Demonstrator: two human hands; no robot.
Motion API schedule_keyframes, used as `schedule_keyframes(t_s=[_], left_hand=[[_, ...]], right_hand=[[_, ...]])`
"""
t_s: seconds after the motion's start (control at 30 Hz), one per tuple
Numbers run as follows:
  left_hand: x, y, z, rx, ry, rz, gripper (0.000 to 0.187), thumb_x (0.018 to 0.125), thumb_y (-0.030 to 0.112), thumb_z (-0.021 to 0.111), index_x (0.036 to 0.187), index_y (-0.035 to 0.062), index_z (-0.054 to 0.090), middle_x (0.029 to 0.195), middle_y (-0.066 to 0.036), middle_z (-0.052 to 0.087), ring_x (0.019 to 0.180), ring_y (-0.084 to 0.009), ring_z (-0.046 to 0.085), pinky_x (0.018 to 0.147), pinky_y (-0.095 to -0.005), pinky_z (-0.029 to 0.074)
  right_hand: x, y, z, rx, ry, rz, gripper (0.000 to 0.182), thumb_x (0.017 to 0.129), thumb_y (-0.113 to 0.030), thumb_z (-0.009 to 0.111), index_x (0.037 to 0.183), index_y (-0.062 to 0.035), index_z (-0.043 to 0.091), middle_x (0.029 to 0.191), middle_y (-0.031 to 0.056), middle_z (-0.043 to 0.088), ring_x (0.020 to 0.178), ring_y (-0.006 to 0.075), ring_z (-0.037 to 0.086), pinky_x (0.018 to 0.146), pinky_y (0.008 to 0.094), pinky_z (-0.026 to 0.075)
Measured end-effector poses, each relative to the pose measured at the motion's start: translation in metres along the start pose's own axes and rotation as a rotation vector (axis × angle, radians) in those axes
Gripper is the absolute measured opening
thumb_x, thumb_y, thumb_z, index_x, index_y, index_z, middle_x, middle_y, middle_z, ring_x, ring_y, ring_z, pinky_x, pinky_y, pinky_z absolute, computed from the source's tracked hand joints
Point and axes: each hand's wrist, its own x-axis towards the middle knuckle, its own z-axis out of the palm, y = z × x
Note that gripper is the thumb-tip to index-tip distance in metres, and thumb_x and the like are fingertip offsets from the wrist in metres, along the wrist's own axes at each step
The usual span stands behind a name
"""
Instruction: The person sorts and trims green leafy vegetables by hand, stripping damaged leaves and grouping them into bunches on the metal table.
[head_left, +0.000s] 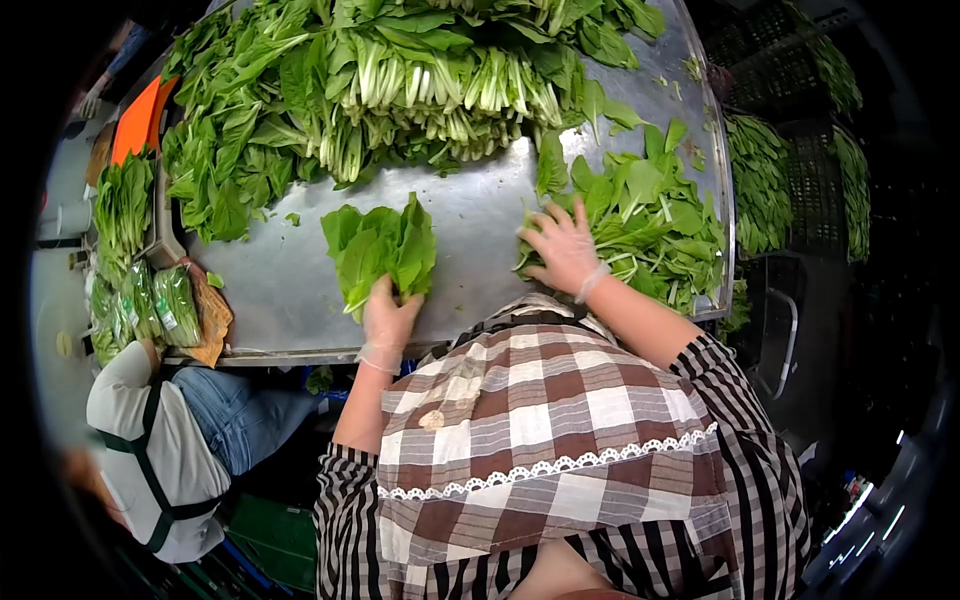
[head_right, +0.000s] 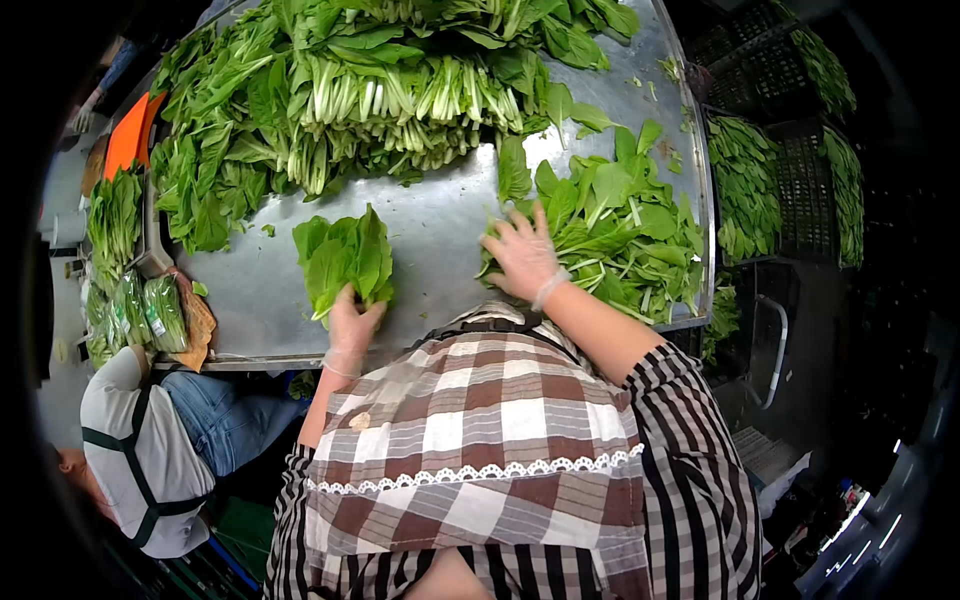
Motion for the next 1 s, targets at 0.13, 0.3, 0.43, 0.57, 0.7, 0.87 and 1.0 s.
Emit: schedule_keyframes(t_s=[0.13,0.3,0.43,0.57,0.7,0.87,1.0], left_hand=[[0.004,-0.034,-0.004,0.184,0.186,0.063,0.059,0.068,0.016,0.083,0.119,-0.0020,0.059,0.109,-0.021,0.063,0.099,-0.0377,0.062,0.088,-0.0429,0.050],[0.000,-0.030,-0.017,0.257,0.297,0.079,0.066,0.068,0.019,0.084,0.124,-0.0007,0.056,0.113,-0.020,0.059,0.102,-0.0368,0.060,0.089,-0.0422,0.049],[-0.013,-0.008,-0.031,0.223,0.244,0.048,0.061,0.070,0.021,0.083,0.122,0.0006,0.058,0.110,-0.018,0.060,0.095,-0.0349,0.061,0.084,-0.0408,0.051],[-0.029,0.012,-0.039,0.249,0.315,0.053,0.050,0.073,0.021,0.082,0.115,0.0032,0.061,0.105,-0.014,0.061,0.089,-0.0314,0.062,0.078,-0.0391,0.051],[-0.021,0.028,-0.026,0.129,0.326,0.250,0.038,0.077,0.019,0.079,0.109,0.0064,0.063,0.099,-0.010,0.063,0.074,-0.0220,0.062,0.068,-0.0349,0.052],[0.011,0.079,-0.023,-0.040,0.282,0.432,0.034,0.079,0.019,0.077,0.108,0.0041,0.065,0.098,-0.011,0.066,0.071,-0.0200,0.062,0.067,-0.0334,0.052],[0.055,0.111,-0.047,-0.142,0.363,0.466,0.036,0.082,0.026,0.075,0.107,0.0023,0.066,0.091,-0.011,0.069,0.072,-0.0207,0.065,0.067,-0.0341,0.053]], right_hand=[[-0.042,0.032,0.013,0.039,0.054,0.048,0.054,0.070,-0.036,0.081,0.119,-0.0232,0.062,0.126,0.0034,0.056,0.131,0.0274,0.044,0.117,0.0595,0.015],[-0.079,0.074,0.013,0.023,0.088,0.093,0.053,0.068,-0.038,0.082,0.115,-0.0245,0.064,0.121,0.0023,0.059,0.127,0.0269,0.048,0.118,0.0571,0.015],[-0.084,0.089,0.001,0.016,0.115,0.142,0.055,0.062,-0.045,0.084,0.110,-0.0232,0.067,0.115,0.0017,0.062,0.123,0.0273,0.051,0.117,0.0580,0.014],[-0.067,0.068,-0.025,0.034,0.192,0.104,0.061,0.059,-0.056,0.082,0.107,-0.0202,0.070,0.109,0.0037,0.064,0.118,0.0273,0.054,0.117,0.0591,0.014],[-0.017,0.038,-0.030,0.010,0.195,0.069,0.057,0.068,-0.049,0.079,0.115,-0.0189,0.066,0.111,0.0054,0.062,0.115,0.0259,0.054,0.117,0.0571,0.015],[0.020,0.050,-0.005,-0.087,0.119,0.139,0.051,0.085,-0.046,0.066,0.127,-0.0184,0.060,0.123,0.0068,0.060,0.121,0.0254,0.053,0.118,0.0543,0.014],[-0.008,0.080,-0.020,-0.064,0.058,0.322,0.037,0.087,-0.044,0.063,0.112,-0.0169,0.069,0.101,0.0071,0.067,0.111,0.0249,0.058,0.117,0.0551,0.015]])
